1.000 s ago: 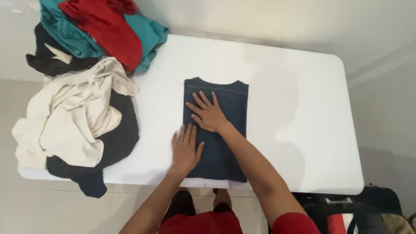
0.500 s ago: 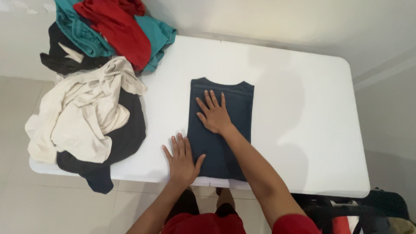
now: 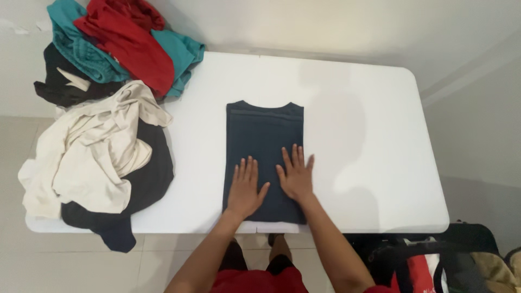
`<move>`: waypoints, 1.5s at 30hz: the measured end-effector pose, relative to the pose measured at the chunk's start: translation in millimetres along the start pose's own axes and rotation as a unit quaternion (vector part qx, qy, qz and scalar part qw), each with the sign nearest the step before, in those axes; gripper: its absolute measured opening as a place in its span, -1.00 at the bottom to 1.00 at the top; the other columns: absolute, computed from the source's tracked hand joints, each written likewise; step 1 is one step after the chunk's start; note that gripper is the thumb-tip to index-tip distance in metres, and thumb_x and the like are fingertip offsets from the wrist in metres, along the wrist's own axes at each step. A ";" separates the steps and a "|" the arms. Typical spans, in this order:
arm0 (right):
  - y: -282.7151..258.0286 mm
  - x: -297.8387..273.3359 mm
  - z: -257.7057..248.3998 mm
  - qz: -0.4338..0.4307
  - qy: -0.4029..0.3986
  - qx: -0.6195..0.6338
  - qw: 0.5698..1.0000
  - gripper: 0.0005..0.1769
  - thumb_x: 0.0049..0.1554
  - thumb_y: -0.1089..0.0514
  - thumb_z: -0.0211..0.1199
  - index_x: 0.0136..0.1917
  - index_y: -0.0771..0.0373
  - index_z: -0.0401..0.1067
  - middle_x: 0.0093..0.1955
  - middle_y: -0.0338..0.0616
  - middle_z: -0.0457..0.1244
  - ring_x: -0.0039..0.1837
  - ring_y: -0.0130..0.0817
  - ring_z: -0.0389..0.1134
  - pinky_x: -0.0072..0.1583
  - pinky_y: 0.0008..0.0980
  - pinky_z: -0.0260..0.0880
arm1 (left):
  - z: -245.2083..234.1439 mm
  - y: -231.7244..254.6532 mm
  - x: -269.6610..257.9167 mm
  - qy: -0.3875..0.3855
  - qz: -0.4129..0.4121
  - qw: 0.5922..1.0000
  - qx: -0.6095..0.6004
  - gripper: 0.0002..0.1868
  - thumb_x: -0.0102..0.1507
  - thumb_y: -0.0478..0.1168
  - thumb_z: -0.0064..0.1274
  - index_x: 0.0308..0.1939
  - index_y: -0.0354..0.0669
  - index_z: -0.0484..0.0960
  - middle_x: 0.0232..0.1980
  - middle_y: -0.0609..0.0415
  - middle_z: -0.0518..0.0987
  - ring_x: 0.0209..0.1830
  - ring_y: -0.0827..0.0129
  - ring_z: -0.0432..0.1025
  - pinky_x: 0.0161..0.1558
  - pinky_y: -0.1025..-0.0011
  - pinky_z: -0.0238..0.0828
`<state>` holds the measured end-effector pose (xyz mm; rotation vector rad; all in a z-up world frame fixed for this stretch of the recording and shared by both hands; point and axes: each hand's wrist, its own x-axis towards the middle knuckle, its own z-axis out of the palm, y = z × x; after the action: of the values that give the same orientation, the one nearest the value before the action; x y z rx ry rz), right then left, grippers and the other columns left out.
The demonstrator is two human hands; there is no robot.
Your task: The person smooths out a shirt on a table, folds it into a long rectangle, rolls it tightly into a cylinder, and places it into an open suitcase alongside other rolled clothes.
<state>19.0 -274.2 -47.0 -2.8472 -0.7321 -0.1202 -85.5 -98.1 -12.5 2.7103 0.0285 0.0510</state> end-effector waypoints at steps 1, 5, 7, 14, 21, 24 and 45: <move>6.8 -0.2 -2.8 0.007 -0.001 -0.011 1.000 -0.27 0.30 -0.23 -0.14 0.61 0.14 0.04 0.68 0.16 -0.18 0.69 0.10 -0.24 0.53 0.40 -0.46 | -8.2 -1.8 -2.9 -0.009 -0.018 1.000 0.018 -0.14 0.41 0.20 -0.30 0.52 -0.47 0.01 0.60 -0.36 -0.04 0.64 -0.12 -0.22 0.54 0.00 -0.38; 29.5 -8.1 -10.2 0.046 -0.019 -0.038 0.998 -0.22 0.31 -0.26 -0.18 0.64 0.20 -0.03 0.68 0.15 -0.19 0.69 0.12 -0.28 0.53 0.39 -0.50 | -34.1 -5.7 -20.8 -0.058 -0.084 0.991 0.083 -0.11 0.39 0.28 -0.37 0.52 -0.41 -0.03 0.61 -0.29 -0.09 0.65 -0.04 -0.28 0.53 -0.06 -0.47; 31.7 -15.2 -11.7 0.064 -0.009 -0.049 0.997 -0.21 0.34 -0.26 -0.21 0.64 0.26 -0.06 0.68 0.20 -0.20 0.70 0.13 -0.30 0.53 0.37 -0.51 | -35.4 -2.4 -25.9 -0.078 -0.098 0.986 0.106 -0.13 0.40 0.28 -0.41 0.53 -0.39 -0.04 0.62 -0.28 -0.11 0.65 -0.04 -0.30 0.53 -0.09 -0.49; -47.3 -60.5 -2.3 0.001 0.009 0.019 1.000 -0.28 0.36 -0.16 -0.25 0.66 0.22 -0.04 0.70 0.23 -0.21 0.71 0.11 -0.31 0.56 0.34 -0.53 | 16.5 7.2 -34.9 0.037 0.078 0.996 0.036 -0.30 0.50 0.05 -0.49 0.58 -0.41 0.04 0.66 -0.30 -0.01 0.69 -0.11 -0.20 0.59 -0.04 -0.40; -23.0 -93.6 -27.2 0.041 -0.037 -0.025 0.998 -0.26 0.32 -0.24 -0.19 0.63 0.14 -0.04 0.68 0.19 -0.23 0.70 0.11 -0.32 0.55 0.34 -0.54 | -2.2 -2.6 -65.9 -0.010 0.010 0.998 0.061 -0.10 0.39 0.28 -0.35 0.54 -0.41 -0.01 0.61 -0.32 -0.06 0.64 -0.09 -0.23 0.53 -0.02 -0.41; -6.4 -105.3 -26.4 0.058 -0.012 -0.013 0.998 -0.23 0.31 -0.26 -0.18 0.63 0.18 -0.05 0.67 0.27 -0.26 0.67 0.18 -0.35 0.51 0.34 -0.55 | -11.2 -15.2 -90.0 -0.017 -0.034 0.994 0.107 -0.07 0.35 0.33 -0.30 0.52 -0.37 0.00 0.61 -0.26 -0.07 0.63 -0.07 -0.24 0.50 -0.14 -0.44; 8.1 -217.3 -26.2 -0.086 -0.002 -0.065 0.994 -0.26 0.29 -0.16 -0.11 0.57 0.32 0.02 0.64 0.18 -0.13 0.68 0.04 -0.23 0.56 0.32 -0.45 | 8.2 -80.2 -179.9 0.205 0.113 0.972 0.007 -0.69 0.27 -0.10 0.18 0.05 -0.11 0.65 0.10 0.06 0.60 0.25 0.23 0.41 0.21 0.15 0.23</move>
<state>-167.8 -388.6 -50.6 -2.9007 -1.0059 -0.1958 -265.8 -33.7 -59.0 2.6554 -0.1595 0.6771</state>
